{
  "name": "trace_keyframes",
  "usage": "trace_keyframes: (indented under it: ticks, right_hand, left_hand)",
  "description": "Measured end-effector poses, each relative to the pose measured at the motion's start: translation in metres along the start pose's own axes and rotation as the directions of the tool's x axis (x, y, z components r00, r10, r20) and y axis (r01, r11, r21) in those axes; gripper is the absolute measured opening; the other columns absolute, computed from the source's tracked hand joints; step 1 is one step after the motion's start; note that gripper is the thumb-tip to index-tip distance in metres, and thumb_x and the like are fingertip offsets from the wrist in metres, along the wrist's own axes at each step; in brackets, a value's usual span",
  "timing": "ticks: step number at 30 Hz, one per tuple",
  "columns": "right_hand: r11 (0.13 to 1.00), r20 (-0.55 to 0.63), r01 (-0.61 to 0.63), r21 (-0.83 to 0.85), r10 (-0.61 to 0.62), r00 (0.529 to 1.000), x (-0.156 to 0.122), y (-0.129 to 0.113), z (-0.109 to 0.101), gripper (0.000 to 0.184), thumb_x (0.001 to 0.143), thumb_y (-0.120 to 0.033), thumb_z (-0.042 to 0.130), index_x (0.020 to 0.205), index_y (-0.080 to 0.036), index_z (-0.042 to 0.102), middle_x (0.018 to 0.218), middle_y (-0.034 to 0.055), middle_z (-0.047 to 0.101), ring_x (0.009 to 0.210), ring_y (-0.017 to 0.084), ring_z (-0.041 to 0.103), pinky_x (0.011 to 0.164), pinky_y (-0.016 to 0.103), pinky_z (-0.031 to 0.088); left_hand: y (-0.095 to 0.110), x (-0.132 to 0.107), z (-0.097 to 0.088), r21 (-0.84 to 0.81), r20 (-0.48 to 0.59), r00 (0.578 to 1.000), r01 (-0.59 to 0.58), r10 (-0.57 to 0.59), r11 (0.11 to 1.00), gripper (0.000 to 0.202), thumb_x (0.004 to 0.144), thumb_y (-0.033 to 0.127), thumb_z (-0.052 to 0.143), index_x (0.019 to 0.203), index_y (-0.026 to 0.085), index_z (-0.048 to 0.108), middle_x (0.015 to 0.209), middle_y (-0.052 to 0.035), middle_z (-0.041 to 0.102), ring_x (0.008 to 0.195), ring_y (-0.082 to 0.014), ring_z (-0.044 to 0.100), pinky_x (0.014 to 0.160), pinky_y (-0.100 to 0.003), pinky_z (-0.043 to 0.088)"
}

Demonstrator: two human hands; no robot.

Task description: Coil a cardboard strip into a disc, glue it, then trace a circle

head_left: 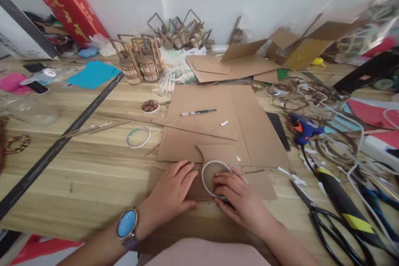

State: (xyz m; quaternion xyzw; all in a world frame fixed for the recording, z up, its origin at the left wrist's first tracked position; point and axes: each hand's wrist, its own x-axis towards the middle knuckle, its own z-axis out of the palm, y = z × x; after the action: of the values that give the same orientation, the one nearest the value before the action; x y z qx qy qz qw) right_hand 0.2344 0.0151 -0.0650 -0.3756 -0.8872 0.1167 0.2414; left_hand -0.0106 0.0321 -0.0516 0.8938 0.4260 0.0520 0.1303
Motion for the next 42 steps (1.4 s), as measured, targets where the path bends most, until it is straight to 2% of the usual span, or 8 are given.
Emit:
trace_keyframes:
  ticks: [3, 8, 13, 18, 25, 34, 38, 42]
  right_hand:
    - [1.000, 0.005, -0.002, -0.002, 0.002, 1.000, 0.002, -0.004, 0.003, 0.010, 0.090, -0.016, 0.053, 0.092, -0.021, 0.062, 0.101, 0.0071, 0.070, 0.106, 0.024, 0.064, 0.104, 0.055, 0.044]
    - [1.000, 0.028, 0.003, 0.031, -0.004, 1.000, -0.001, 0.000, 0.003, 0.012, 0.089, -0.020, 0.058, 0.101, -0.021, 0.062, 0.109, 0.0095, 0.069, 0.113, 0.025, 0.062, 0.107, 0.054, 0.042]
    - [0.990, -0.025, -0.117, 0.073, 0.119, 0.993, -0.010, 0.015, -0.005, 0.055, 0.084, -0.033, 0.069, 0.133, -0.021, 0.048, 0.138, 0.0170, 0.054, 0.131, 0.029, 0.049, 0.105, 0.050, 0.045]
    - [0.964, 0.066, -0.250, 0.092, 0.245, 0.967, -0.016, 0.026, -0.010, 0.085, 0.078, -0.035, 0.073, 0.149, -0.028, 0.028, 0.145, 0.0142, 0.047, 0.133, 0.031, 0.047, 0.107, 0.050, 0.042]
    - [0.969, 0.058, -0.219, 0.111, 0.214, 0.975, -0.018, 0.030, -0.012, 0.086, 0.078, -0.035, 0.073, 0.150, -0.029, 0.026, 0.143, 0.0140, 0.049, 0.132, 0.031, 0.048, 0.107, 0.050, 0.042]
    - [0.968, 0.042, -0.251, 0.028, 0.249, 0.968, -0.014, 0.035, -0.012, 0.087, 0.082, -0.033, 0.071, 0.151, -0.028, 0.019, 0.141, 0.0133, 0.051, 0.130, 0.031, 0.048, 0.105, 0.053, 0.041]
    - [0.968, 0.056, -0.251, 0.016, 0.250, 0.967, -0.012, 0.034, -0.012, 0.087, 0.082, -0.032, 0.071, 0.151, -0.027, 0.018, 0.141, 0.0136, 0.052, 0.129, 0.031, 0.048, 0.105, 0.054, 0.041]
    - [0.969, 0.053, -0.248, 0.012, 0.247, 0.968, -0.011, 0.033, -0.013, 0.087, 0.082, -0.032, 0.071, 0.151, -0.027, 0.017, 0.140, 0.0139, 0.052, 0.129, 0.032, 0.048, 0.105, 0.055, 0.041]
  left_hand:
    - [0.010, 0.007, 0.004, -0.061, 0.020, 1.000, -0.003, 0.004, 0.998, 0.072, 0.080, 0.048, 0.072, 0.137, 0.014, 0.044, 0.137, -0.0159, 0.056, 0.127, -0.0344, 0.048, 0.107, -0.051, 0.040]
    - [0.008, 0.009, 0.005, -0.084, 0.049, 0.998, -0.043, 0.047, 0.996, 0.065, 0.086, 0.040, 0.067, 0.139, 0.012, 0.042, 0.134, -0.0159, 0.057, 0.119, -0.0321, 0.052, 0.103, -0.047, 0.043]
    - [0.003, 0.010, 0.010, -0.062, -0.010, 0.994, -0.106, 0.106, 0.992, 0.064, 0.089, 0.044, 0.063, 0.140, 0.013, 0.040, 0.131, -0.0166, 0.059, 0.115, -0.0313, 0.055, 0.098, -0.047, 0.045]
    - [0.011, 0.011, 0.008, 0.028, -0.052, 0.985, -0.161, 0.162, 0.987, 0.064, 0.085, 0.037, 0.068, 0.136, 0.007, 0.043, 0.122, -0.0186, 0.063, 0.107, -0.0320, 0.059, 0.091, -0.046, 0.049]
    - [0.028, 0.014, -0.006, 0.129, -0.087, 0.978, -0.177, 0.189, 0.976, 0.062, 0.079, 0.029, 0.072, 0.130, 0.003, 0.048, 0.112, -0.0208, 0.066, 0.098, -0.0342, 0.061, 0.081, -0.047, 0.052]
    - [0.008, 0.033, 0.004, -0.003, -0.055, 0.981, -0.189, 0.188, 0.982, 0.066, 0.078, 0.030, 0.075, 0.132, 0.005, 0.047, 0.124, -0.0207, 0.061, 0.110, -0.0338, 0.057, 0.093, -0.048, 0.050]
    - [0.006, 0.034, 0.005, -0.190, -0.064, 0.996, -0.080, 0.069, 0.979, 0.070, 0.077, 0.031, 0.077, 0.136, 0.014, 0.043, 0.130, -0.0155, 0.056, 0.118, -0.0317, 0.052, 0.100, -0.049, 0.047]
    - [0.009, 0.040, 0.005, -0.291, -0.075, 0.995, 0.045, -0.070, 0.956, 0.071, 0.074, 0.034, 0.081, 0.134, 0.019, 0.047, 0.123, -0.0124, 0.056, 0.114, -0.0304, 0.052, 0.098, -0.049, 0.048]
